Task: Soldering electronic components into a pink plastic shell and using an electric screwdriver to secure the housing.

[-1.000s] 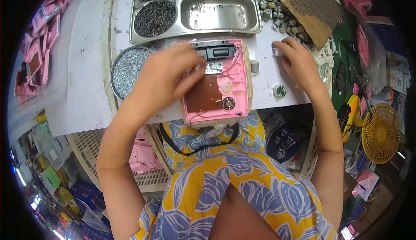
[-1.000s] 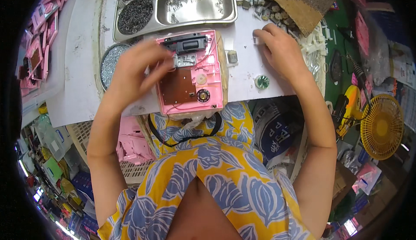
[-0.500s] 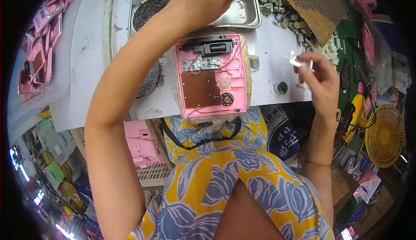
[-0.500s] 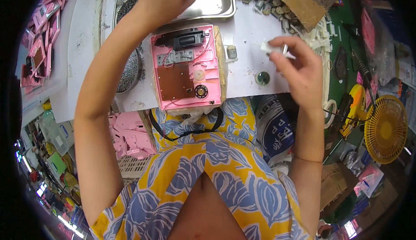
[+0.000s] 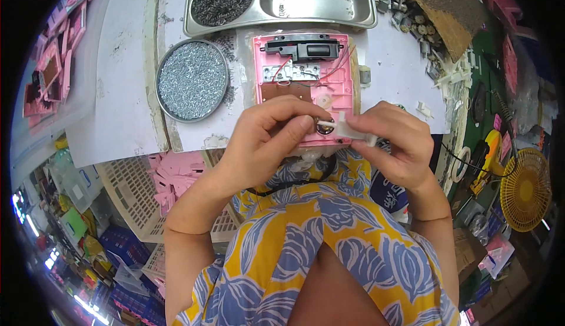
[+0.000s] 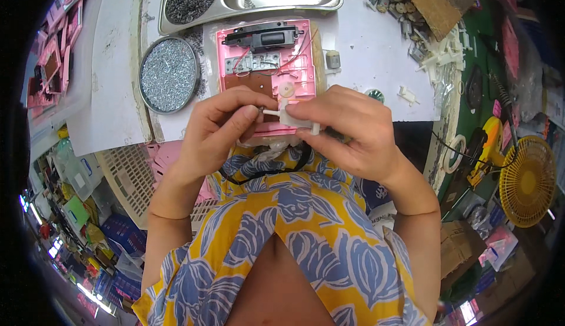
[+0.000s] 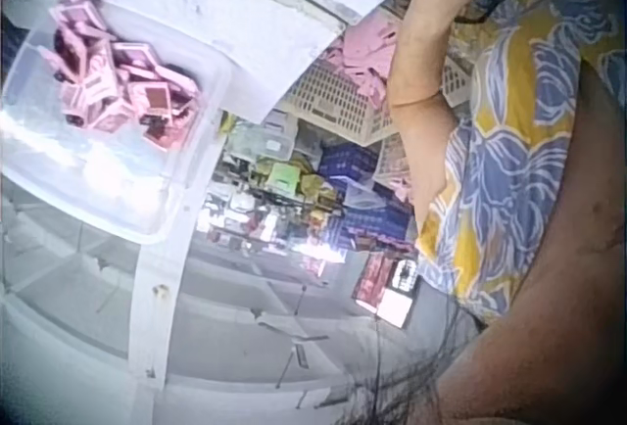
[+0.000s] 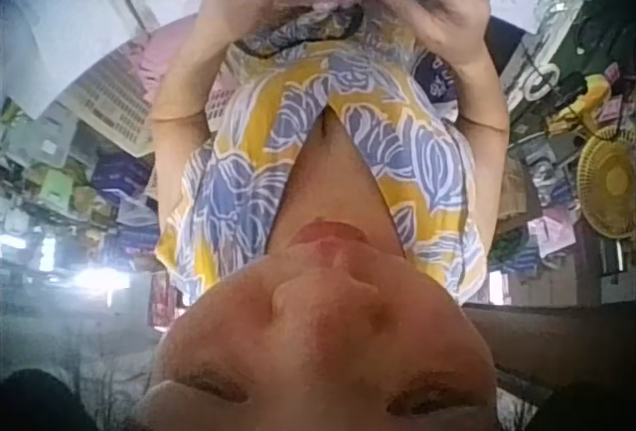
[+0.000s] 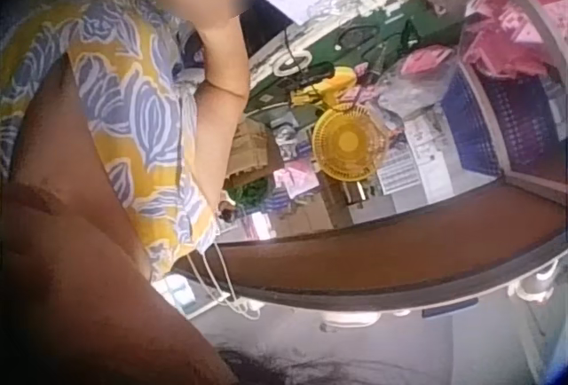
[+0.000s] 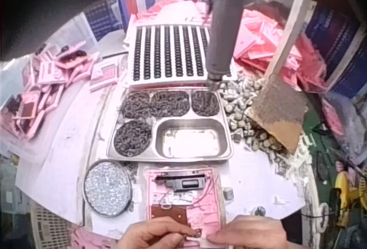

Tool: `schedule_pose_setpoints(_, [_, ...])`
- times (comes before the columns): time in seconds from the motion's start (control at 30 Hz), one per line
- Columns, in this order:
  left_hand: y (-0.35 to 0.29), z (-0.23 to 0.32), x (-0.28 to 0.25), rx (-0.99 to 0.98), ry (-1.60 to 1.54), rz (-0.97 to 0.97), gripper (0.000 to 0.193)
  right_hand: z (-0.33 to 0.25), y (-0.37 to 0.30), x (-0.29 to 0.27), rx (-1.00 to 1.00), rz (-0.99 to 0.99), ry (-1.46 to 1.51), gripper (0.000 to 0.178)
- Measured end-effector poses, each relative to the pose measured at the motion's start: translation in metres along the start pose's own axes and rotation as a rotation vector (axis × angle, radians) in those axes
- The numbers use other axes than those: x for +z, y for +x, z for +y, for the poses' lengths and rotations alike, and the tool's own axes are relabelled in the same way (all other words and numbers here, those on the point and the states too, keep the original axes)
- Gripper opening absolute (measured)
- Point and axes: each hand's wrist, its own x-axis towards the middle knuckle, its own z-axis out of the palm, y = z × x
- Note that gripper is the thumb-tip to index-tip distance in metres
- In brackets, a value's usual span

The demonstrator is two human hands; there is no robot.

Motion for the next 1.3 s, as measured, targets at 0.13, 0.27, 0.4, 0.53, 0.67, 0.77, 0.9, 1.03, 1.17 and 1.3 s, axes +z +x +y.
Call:
schedule_pose_setpoints(0.13, [0.001,-0.009,-0.001,0.028,0.01,-0.026,0.024,-0.002,0.0,0.005,-0.149,-0.049,-0.172,0.033])
schedule_pose_setpoints(0.27, [0.0,-0.009,-0.001,-0.011,0.013,-0.054,0.024,-0.004,-0.005,-0.002,-0.173,-0.054,-0.183,0.035])
schedule_pose_setpoints(0.4, [0.0,-0.001,0.006,-0.176,-0.076,-0.127,0.023,-0.002,-0.009,0.001,-0.242,-0.121,-0.21,0.039])
schedule_pose_setpoints(0.53, [0.003,0.002,0.003,-0.233,-0.189,-0.234,0.022,0.006,-0.015,-0.007,-0.208,-0.168,-0.09,0.039])
schedule_pose_setpoints(0.67, [0.034,-0.001,0.0,0.251,0.741,0.035,0.016,0.021,-0.04,-0.029,0.231,0.124,0.399,0.037])
schedule_pose_setpoints(0.77, [0.046,-0.014,0.015,0.333,1.217,0.086,0.018,0.021,-0.046,-0.033,0.476,0.255,0.655,0.039])
schedule_pose_setpoints(0.9, [0.048,-0.015,0.013,0.357,1.059,0.032,0.012,0.017,-0.041,-0.025,0.468,0.298,0.399,0.034])
schedule_pose_setpoints(1.03, [0.025,-0.02,0.0,0.503,0.858,0.079,0.011,0.027,-0.032,-0.017,0.261,0.088,-0.099,0.03])
schedule_pose_setpoints(1.17, [0.014,-0.036,-0.005,0.657,0.857,0.128,0.021,0.032,-0.014,-0.006,0.063,0.019,-0.436,0.027])
schedule_pose_setpoints(1.3, [0.014,-0.041,-0.003,0.686,0.838,0.182,0.023,0.038,-0.006,-0.004,-0.024,-0.021,-0.497,0.026])
